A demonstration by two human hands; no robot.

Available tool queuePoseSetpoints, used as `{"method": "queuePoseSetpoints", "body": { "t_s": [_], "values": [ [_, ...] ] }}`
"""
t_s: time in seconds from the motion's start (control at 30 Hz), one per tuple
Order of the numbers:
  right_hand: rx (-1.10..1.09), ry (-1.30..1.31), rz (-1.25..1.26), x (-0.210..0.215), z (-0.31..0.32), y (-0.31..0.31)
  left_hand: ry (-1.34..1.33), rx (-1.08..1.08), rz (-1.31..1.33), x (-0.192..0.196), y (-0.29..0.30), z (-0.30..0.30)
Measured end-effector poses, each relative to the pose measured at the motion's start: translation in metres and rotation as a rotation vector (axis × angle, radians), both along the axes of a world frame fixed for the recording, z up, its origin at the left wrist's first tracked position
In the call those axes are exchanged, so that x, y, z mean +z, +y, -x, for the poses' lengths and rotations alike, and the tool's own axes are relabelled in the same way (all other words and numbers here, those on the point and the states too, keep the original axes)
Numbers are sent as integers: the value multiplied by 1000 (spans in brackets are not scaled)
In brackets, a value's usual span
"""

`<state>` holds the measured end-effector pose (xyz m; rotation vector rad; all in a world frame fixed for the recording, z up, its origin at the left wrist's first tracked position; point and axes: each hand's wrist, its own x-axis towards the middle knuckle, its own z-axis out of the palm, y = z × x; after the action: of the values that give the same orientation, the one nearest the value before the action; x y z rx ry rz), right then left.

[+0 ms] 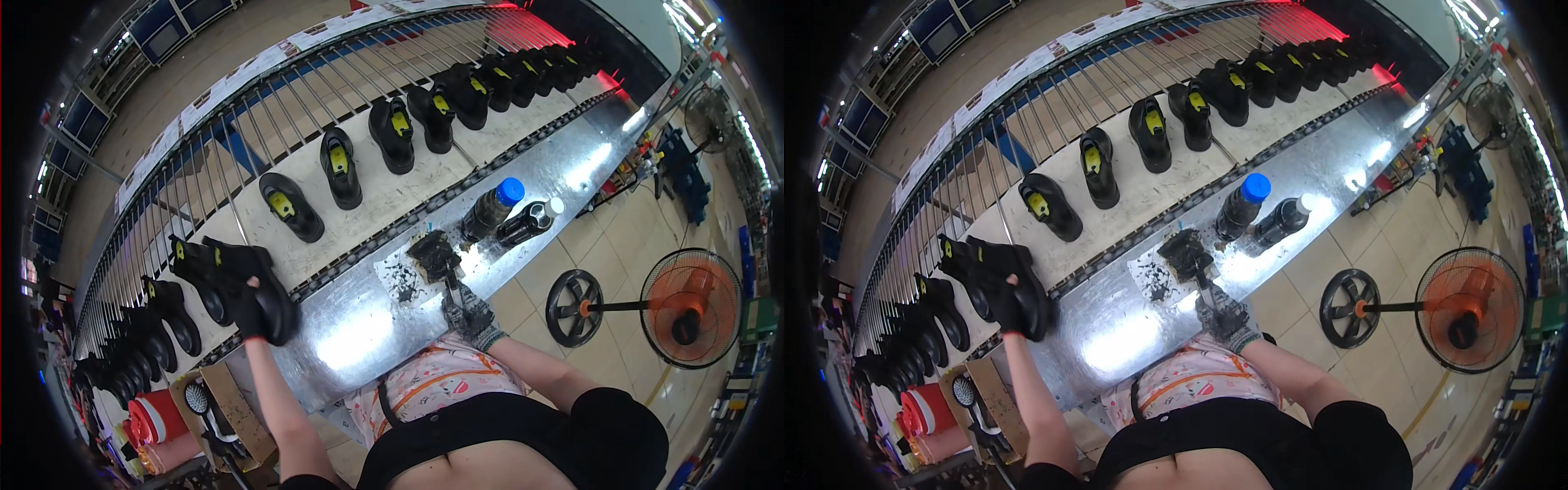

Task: Applying adhesive and cleaning the surface of boots on a production line.

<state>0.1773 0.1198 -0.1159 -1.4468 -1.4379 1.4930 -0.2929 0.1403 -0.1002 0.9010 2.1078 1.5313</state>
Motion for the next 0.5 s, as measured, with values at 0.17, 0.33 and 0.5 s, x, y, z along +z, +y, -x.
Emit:
{"method": "queuePoseSetpoints", "body": {
  "t_s": [0.17, 0.33, 0.5],
  "values": [
    [52, -27, -99, -29, -8, 0, -97, -57, -25, 23, -80, -113],
    [29, -206, -234, -48, -16, -10, 54, 138, 152, 5, -114, -176],
    [-162, 133, -14, 15, -10, -28, -267, 48, -371, 29, -109, -152]
  ]
}}
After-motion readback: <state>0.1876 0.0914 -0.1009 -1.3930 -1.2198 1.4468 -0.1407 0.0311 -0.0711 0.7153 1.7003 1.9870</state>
